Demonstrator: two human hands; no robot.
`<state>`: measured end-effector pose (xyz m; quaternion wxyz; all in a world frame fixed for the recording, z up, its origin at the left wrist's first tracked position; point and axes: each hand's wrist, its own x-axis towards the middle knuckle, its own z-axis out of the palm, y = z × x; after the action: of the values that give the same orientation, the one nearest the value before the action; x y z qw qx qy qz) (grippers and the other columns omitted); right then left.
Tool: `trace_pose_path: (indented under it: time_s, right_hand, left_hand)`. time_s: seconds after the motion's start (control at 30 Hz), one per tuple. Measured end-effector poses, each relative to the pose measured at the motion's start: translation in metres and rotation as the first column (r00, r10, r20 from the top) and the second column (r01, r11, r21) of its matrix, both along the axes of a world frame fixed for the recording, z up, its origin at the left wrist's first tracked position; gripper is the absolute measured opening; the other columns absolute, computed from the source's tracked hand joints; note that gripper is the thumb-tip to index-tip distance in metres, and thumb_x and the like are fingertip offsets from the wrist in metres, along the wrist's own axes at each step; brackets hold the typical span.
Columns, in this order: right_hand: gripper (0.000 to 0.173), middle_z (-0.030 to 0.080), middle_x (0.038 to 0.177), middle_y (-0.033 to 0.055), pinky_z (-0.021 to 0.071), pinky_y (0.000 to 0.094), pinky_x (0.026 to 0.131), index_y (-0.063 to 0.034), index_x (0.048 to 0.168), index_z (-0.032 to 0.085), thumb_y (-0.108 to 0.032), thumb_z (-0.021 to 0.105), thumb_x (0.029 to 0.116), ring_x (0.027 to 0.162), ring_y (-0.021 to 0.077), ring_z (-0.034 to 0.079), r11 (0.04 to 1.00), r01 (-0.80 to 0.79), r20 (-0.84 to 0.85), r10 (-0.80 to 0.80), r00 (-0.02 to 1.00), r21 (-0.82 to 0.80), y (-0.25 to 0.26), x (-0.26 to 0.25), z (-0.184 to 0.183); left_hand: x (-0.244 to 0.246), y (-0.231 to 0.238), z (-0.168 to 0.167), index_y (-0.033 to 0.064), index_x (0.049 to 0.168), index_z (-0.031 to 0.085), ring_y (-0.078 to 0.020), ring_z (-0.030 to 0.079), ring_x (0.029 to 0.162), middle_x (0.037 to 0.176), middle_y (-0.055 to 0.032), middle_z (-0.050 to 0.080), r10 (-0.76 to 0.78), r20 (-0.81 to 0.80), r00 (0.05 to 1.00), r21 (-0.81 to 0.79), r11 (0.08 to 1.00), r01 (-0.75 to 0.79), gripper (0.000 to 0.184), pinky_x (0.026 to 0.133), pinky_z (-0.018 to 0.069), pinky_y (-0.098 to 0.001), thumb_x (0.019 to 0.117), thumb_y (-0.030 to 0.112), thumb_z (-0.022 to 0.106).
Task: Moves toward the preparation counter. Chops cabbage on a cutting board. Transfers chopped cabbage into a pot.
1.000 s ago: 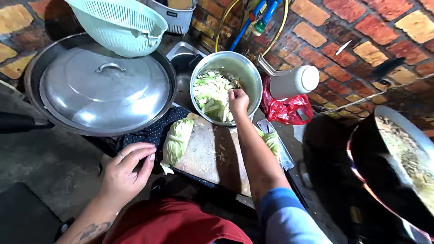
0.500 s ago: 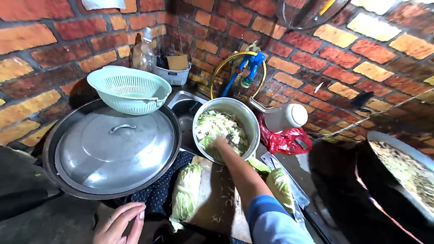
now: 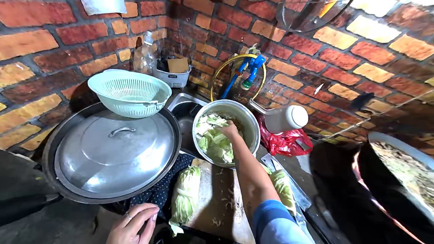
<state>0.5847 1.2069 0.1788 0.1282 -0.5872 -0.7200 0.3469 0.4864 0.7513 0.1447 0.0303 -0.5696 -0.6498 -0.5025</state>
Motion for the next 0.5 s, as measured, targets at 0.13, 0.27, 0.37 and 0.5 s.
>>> trace_pose_path:
  time_s: [0.13, 0.27, 0.37, 0.5]
  right_hand:
    - [0.086, 0.012, 0.17, 0.0245, 0.0171, 0.0809, 0.112, -0.0316, 0.159, 0.039, -0.038, 0.082, 0.085, 0.152, 0.0542, 0.015, 0.914, -0.404, 0.208, 0.39, 0.897, 0.025, -0.037, -0.038, -0.009]
    - [0.089, 0.008, 0.174, 0.0101, 0.003, 0.0919, 0.104, -0.0455, 0.158, 0.036, -0.04, 0.082, 0.082, 0.155, 0.0529, 0.0, 0.843, -0.534, 0.545, 0.42, 0.726, 0.062, -0.044, -0.039, -0.049]
    - [0.094, 0.001, 0.171, 0.0238, 0.0133, 0.0904, 0.104, -0.0396, 0.162, 0.029, -0.034, 0.08, 0.0829, 0.152, 0.0601, 0.004, 0.936, -0.351, 0.556, 0.292, 0.778, 0.0, -0.054, -0.029, -0.035]
    - [0.071, 0.05, 0.147, 0.0331, 0.0361, 0.0725, 0.11, -0.0077, 0.147, 0.056, -0.034, 0.082, 0.0866, 0.136, 0.0521, 0.047, 0.841, -0.521, 0.438, 0.526, 0.729, -0.143, -0.043, -0.018, 0.011]
  left_hand:
    - [0.009, 0.0, 0.009, 0.0015, 0.1, 0.074, -0.0092, 0.07, 0.105, 0.103, -0.0136, 0.075, -0.042, 0.018, 0.999, -0.072, 0.996, 0.044, 0.016, 0.094, 0.0532, -0.0184, 0.0988, 0.013, 0.063]
    - [0.011, -0.005, 0.013, -0.0002, 0.1, 0.073, -0.0123, 0.07, 0.104, 0.103, -0.0164, 0.074, -0.068, -0.014, 0.998, -0.089, 0.994, 0.067, 0.015, 0.094, 0.0532, -0.0193, 0.099, 0.012, 0.064]
    - [0.015, -0.012, 0.01, -0.0001, 0.102, 0.073, -0.0106, 0.07, 0.105, 0.105, -0.0158, 0.074, -0.023, 0.002, 1.0, -0.082, 0.996, 0.023, 0.017, 0.094, 0.0537, -0.0193, 0.0997, 0.013, 0.063]
    - [0.024, -0.016, 0.004, 0.0036, 0.113, 0.072, -0.0105, 0.071, 0.096, 0.112, -0.0136, 0.072, 0.095, 0.03, 0.995, -0.129, 0.988, -0.09, 0.027, 0.084, 0.0588, -0.023, 0.0991, 0.025, 0.061]
